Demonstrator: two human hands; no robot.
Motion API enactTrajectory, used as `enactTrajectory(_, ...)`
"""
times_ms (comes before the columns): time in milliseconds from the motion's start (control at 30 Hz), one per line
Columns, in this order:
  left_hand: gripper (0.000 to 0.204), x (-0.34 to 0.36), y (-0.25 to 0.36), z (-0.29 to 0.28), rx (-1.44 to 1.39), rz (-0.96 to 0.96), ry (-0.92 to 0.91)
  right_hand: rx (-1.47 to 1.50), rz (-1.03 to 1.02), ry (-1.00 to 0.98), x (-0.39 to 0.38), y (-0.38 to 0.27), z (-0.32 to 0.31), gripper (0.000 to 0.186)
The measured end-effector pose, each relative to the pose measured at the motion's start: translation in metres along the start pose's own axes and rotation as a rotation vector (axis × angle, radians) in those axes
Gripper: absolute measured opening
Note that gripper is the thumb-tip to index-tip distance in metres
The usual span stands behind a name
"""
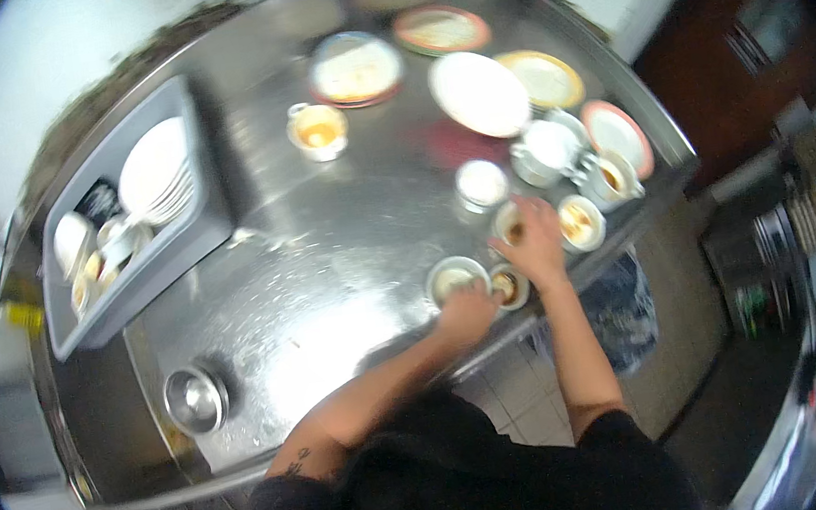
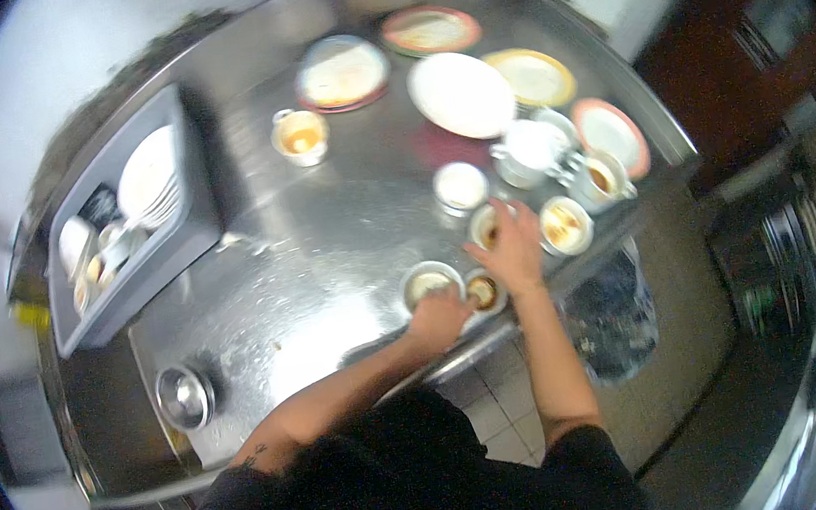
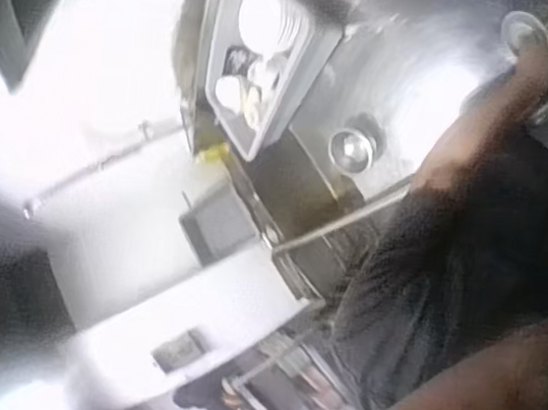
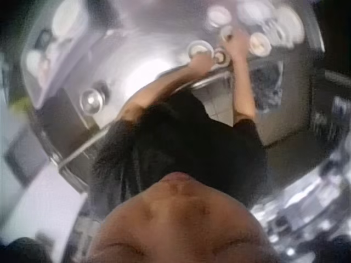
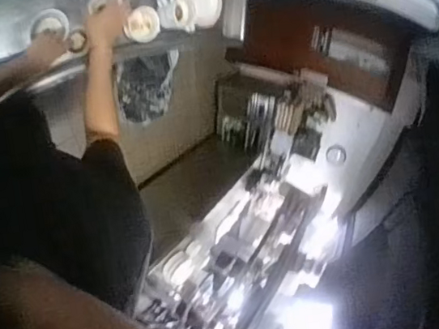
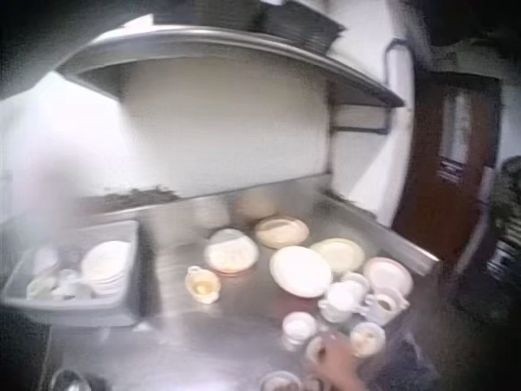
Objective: The person clears dishes into a plastic bin, wipes the stainless steel workstation with a squeegee, and then prepares a bowl with water and a sponge to continue cleaning the area.
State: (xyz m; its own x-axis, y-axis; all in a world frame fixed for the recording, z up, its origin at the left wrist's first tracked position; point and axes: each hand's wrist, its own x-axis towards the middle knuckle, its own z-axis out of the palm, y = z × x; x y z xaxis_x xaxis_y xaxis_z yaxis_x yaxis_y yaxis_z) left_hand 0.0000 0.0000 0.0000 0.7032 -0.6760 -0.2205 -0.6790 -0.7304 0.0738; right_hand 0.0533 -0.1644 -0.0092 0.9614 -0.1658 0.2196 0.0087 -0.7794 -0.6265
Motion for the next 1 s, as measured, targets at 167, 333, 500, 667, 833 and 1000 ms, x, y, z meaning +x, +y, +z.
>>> enactTrajectory(167, 0.024, 0.059, 0.052, -0.009, -0.546, 0.051, 0.257, -0.279, -0.114, -0.002, 0.025, 0.082, -0.094, 0.081)
enactTrajectory(333, 0.030, 0.005, -0.012, -0.036, -0.970, -0.117, 0.302, -0.223, -0.069, -0.087, 0.027, 0.066, -0.078, 0.081)
enactTrajectory(500, 0.037, -0.056, -0.085, -0.056, -1.480, -0.241, 0.399, -0.223, -0.136, -0.043, 0.020, 0.079, -0.066, 0.078)
enactTrajectory(667, 0.026, -0.177, -0.210, -0.126, -1.666, -0.448, 0.779, -0.280, -0.073, -0.064, -0.015, 0.038, -0.053, 0.076)
enactTrajectory(833, 0.036, -0.307, -0.349, -0.149, -1.221, -0.647, 1.087, -0.236, -0.087, -0.138, -0.050, -0.022, -0.015, 0.074)
enactTrajectory(1000, 0.037, -0.379, -0.431, -0.143, -0.835, -0.850, 0.866, -0.132, -0.112, -0.188, -0.068, -0.106, 0.019, 0.073)
